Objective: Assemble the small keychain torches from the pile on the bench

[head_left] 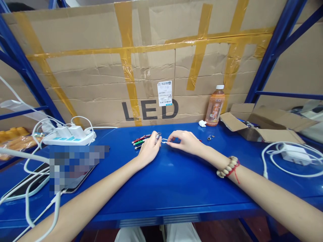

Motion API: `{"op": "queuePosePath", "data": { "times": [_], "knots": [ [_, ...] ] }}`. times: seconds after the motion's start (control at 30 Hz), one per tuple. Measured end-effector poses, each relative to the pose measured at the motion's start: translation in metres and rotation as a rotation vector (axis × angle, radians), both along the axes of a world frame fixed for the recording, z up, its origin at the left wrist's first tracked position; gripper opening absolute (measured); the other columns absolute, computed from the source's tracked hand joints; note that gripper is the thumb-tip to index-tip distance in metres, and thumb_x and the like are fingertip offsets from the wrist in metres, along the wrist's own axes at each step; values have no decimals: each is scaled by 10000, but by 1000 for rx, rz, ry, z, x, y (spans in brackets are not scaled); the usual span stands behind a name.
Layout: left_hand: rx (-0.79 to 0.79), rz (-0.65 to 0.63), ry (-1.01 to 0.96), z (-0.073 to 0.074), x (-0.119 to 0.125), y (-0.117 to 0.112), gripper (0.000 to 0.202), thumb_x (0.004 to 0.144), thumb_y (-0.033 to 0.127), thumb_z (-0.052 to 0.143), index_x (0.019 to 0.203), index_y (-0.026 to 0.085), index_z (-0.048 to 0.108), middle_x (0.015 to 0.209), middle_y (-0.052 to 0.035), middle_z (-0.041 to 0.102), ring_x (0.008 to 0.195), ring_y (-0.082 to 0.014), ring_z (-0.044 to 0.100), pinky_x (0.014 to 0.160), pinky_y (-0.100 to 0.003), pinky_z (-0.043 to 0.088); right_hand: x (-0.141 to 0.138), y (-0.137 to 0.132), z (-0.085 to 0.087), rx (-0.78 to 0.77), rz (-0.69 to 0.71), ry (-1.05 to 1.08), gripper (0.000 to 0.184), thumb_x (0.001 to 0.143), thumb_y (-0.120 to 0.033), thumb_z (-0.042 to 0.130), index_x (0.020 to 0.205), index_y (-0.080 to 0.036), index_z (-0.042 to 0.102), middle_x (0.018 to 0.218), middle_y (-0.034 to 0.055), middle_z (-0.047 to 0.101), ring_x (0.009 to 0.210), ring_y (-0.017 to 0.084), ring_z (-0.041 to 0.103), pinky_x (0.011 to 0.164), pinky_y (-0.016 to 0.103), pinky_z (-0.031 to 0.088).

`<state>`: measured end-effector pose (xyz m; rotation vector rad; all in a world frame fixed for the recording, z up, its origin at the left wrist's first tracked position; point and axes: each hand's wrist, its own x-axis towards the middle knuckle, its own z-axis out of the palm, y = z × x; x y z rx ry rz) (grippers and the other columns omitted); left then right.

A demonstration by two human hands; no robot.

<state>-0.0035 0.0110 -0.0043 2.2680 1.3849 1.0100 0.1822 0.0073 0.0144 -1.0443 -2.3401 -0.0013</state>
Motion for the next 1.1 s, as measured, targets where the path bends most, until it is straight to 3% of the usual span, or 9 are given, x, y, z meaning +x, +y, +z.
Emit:
{"op": "queuePosePath", "data": {
  "times": [0.2,0.4,0.57,0.7,1.1],
  "knots": [
    [35,-150,-30,-2,0,2,155,861,293,377,736,210,339,619,50,473,595,-123,466,598,-241,343,-1,1,-3,12,104,18,160,812,-324,545,823,-193,637,811,21,646,739,135,586,654,234,413],
    [37,-165,-31,-1,-1,3,123,848,244,359,734,204,335,628,49,394,589,-115,383,575,-229,297,-5,0,-6,-16,116,73,267,822,-312,530,1055,-198,592,873,29,655,714,130,582,652,240,425],
    [51,-210,-34,-1,-1,1,142,843,231,363,714,204,309,626,51,379,583,-111,380,575,-230,294,-10,-5,-6,40,89,-128,203,860,-279,469,933,-183,632,774,39,608,684,139,550,609,235,379],
    [54,-222,-46,0,0,0,148,839,224,370,705,201,311,618,52,376,580,-108,377,566,-227,288,-14,-8,-5,31,54,-234,197,863,-253,462,961,-174,613,763,44,588,660,139,531,570,231,337],
    [6,-259,-118,1,1,-1,171,867,276,367,723,199,319,613,53,381,579,-102,367,570,-227,299,-16,-7,-7,81,69,-165,172,867,-187,432,782,-155,579,671,17,514,571,110,434,543,222,286]
  ]
}}
